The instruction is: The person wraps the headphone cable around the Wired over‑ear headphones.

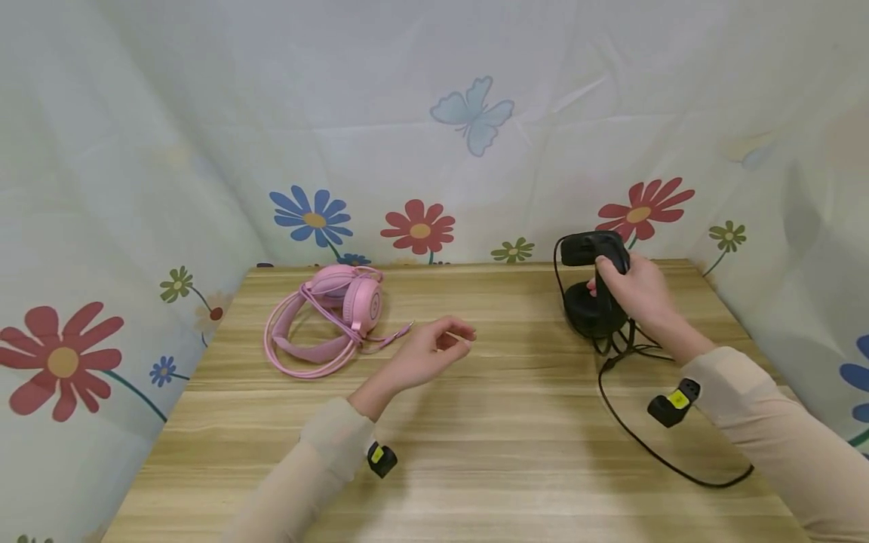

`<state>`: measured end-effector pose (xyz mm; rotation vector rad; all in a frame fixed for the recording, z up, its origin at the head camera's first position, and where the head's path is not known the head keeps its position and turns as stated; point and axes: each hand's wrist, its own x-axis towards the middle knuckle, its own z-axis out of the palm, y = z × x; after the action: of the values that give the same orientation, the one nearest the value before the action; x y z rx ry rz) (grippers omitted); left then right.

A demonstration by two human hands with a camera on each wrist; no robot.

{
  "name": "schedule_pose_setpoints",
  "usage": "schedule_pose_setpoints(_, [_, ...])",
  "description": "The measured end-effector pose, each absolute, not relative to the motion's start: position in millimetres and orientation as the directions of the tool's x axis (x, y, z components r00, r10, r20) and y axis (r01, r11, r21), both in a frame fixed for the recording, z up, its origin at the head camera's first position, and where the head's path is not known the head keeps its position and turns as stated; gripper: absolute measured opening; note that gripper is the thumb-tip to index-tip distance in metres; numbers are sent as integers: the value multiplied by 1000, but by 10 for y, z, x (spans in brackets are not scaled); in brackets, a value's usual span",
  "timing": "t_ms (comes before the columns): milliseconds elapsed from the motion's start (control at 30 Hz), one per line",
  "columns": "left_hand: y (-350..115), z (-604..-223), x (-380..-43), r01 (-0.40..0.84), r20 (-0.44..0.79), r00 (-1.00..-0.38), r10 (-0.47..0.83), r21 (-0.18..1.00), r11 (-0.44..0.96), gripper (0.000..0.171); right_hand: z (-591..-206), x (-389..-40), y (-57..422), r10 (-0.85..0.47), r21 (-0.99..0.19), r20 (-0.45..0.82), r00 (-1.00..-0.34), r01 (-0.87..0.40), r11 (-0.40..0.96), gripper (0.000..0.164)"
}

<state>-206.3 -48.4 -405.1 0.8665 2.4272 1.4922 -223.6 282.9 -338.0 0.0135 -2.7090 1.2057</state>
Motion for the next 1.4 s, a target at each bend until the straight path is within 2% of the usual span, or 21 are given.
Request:
schedule_pose_setpoints(200, [-277,-3945,-2088,409,160,-803,575,849,334,26,-3318,-2205,2743,70,-776,145,-987,-70,627,55])
schedule_pose_setpoints(500, [15,-3765,-2111,442,199,-773,603,850,286,29,-3223,-2120,2585,46,-874,60,-997,-30,485,63])
schedule_pose_setpoints(733, [187,-3663,-2122,461,211,-767,606,838,292,33,-3153,-2060,2440,39,-901,67,-997,-44,432,61])
schedule_pose_setpoints(933, [303,-3591,-2117,432,184,-789,586,845,316,45,-3123,-2019,2290,-19,-907,69,-997,-70,414,61])
schedule_pose_setpoints(1067, [367,-3551,-2120,415,184,-796,577,859,299,52,-3134,-2004,2181,-92,-932,87,-992,-114,345,59])
schedule_pose_setpoints(1200, [420,-3510,-2120,403,195,-804,562,874,273,53,-3149,-2000,2066,-167,-946,112,-979,-157,284,54])
schedule_pose_setpoints(1400, [439,-3461,-2118,331,147,-821,551,910,251,51,-3160,-1975,1908,-223,-958,124,-967,-175,228,51])
